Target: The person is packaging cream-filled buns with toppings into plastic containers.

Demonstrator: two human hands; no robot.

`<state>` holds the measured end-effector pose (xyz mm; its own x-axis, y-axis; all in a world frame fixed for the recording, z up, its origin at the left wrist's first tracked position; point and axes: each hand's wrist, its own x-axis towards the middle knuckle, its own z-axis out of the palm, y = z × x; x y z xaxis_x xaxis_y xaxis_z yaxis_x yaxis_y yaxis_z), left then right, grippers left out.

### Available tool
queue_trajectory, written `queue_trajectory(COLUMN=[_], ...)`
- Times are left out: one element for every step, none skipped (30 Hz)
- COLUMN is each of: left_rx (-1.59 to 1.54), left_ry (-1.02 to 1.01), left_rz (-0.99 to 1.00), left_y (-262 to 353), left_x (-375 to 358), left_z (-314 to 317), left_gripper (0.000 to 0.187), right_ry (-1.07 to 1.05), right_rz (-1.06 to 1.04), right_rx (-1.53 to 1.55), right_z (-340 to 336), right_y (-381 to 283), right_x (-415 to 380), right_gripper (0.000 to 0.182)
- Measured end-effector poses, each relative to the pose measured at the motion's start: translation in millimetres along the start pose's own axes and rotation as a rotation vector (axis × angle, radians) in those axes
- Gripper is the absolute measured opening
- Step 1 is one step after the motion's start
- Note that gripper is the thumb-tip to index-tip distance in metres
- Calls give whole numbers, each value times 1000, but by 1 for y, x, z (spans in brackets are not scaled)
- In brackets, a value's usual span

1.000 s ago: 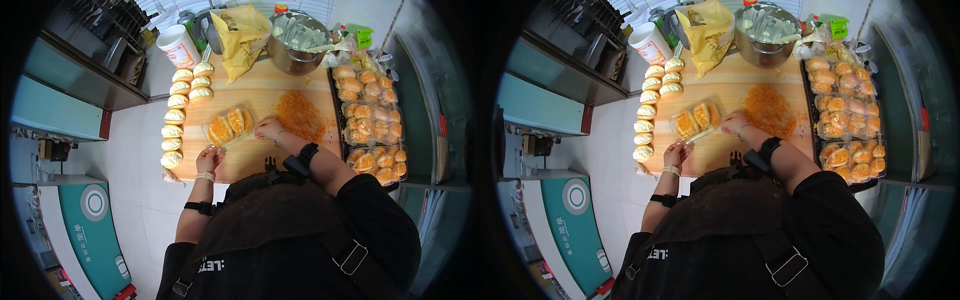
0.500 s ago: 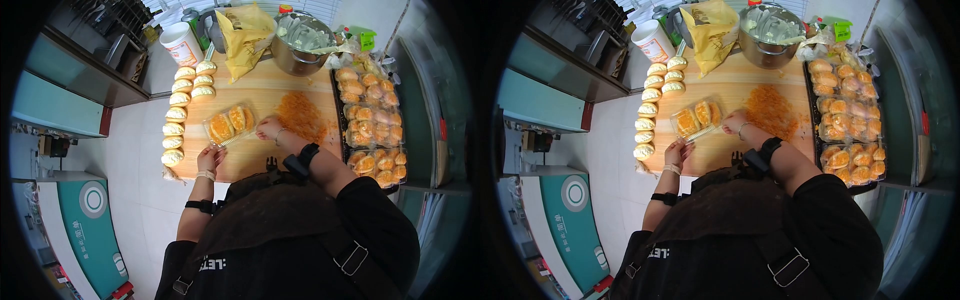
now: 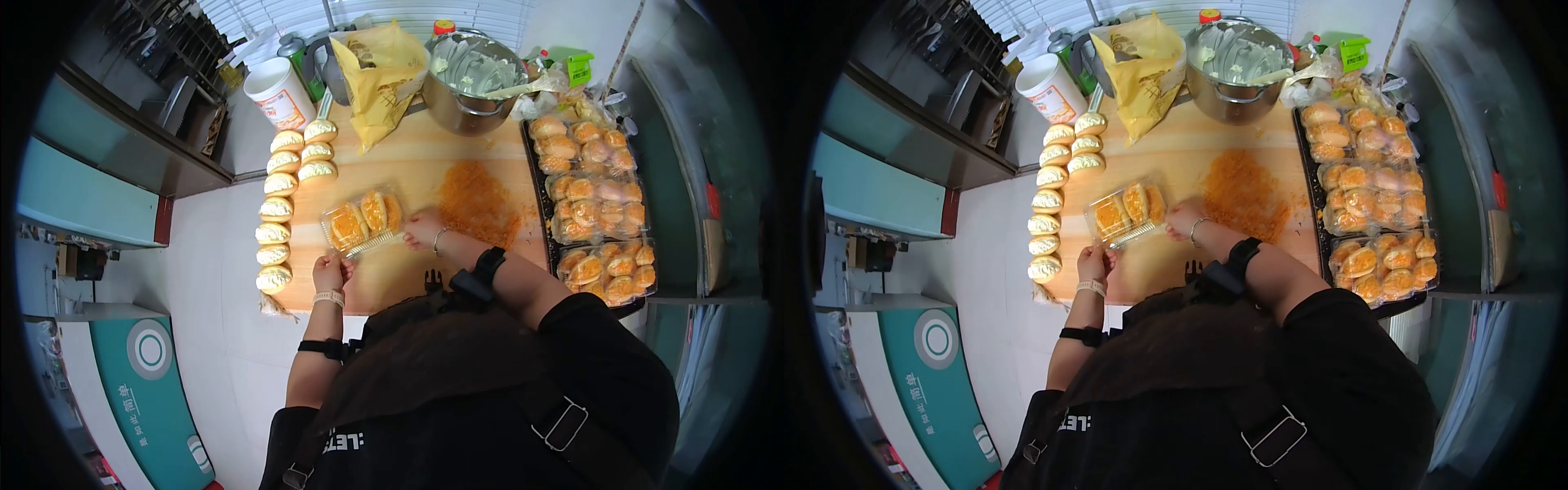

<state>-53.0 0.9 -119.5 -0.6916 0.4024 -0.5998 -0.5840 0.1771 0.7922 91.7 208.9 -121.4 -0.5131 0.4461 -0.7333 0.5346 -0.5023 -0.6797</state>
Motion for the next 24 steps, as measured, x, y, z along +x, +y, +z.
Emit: queue_trajectory(left_rx=[-16,-32,-46,-49,-49,-47,-45,22,88,153,218,284,495,704,912,1058,1190,1320,1445,1577,1625,1673,1720,1811], left_ry=[-25,-50,-73,-149,-191,-233,-275,-300,-319,-339,-360,-383,-434,-484,-532,-512,-500,-487,-471,-546,-529,-515,-508,-602], left_rz=[2,5,9,37,40,42,42,64,64,63,61,70,220,368,522,497,626,756,888,662,641,625,609,566], left_y=[-1,-1,2,3,6,11,14,12,12,10,7,0,-7,-16,-21,-3,0,-4,-7,-10,-12,-13,-12,0], left_x=[1,1,-2,-8,-10,-16,-18,-16,-14,-13,-13,-10,-6,-4,-3,-21,-28,-36,-40,-41,-47,-55,-66,-77], left_z=[1,2,4,6,8,13,15,13,12,12,12,12,12,11,14,27,30,28,28,31,32,35,40,49], left_gripper=[8,8,9,13,16,20,23,29,29,28,28,30,31,33,34,46,49,53,57,64,63,63,63,65], right_ry=[-24,-50,-78,-83,-89,-97,-60,-22,17,23,33,44,90,139,189,220,252,286,302,316,226,140,1,-160], right_rz=[-12,-25,-39,-27,-13,3,-29,-63,-97,-135,-172,-212,-256,-294,-333,-353,-369,-381,-438,-488,-441,-395,-383,-347], right_rx=[78,155,232,339,447,556,540,524,508,501,493,485,500,514,529,466,406,346,207,67,25,-14,-96,-187], right_z=[-1,-1,-1,-3,-8,-14,-22,-33,-44,-54,-66,-76,-84,-90,-95,-97,-97,-95,-89,-78,-69,-62,-61,-66], right_y=[4,7,4,0,-3,-6,-10,-18,-27,-36,-45,-55,-62,-64,-62,-59,-51,-40,-27,-10,6,20,34,56], right_x=[3,7,9,12,14,15,18,23,28,31,32,34,40,44,48,51,53,49,36,13,-16,-51,-90,-110], right_gripper=[17,21,24,27,29,32,32,32,32,27,23,18,20,23,25,23,22,21,22,23,23,24,27,26])
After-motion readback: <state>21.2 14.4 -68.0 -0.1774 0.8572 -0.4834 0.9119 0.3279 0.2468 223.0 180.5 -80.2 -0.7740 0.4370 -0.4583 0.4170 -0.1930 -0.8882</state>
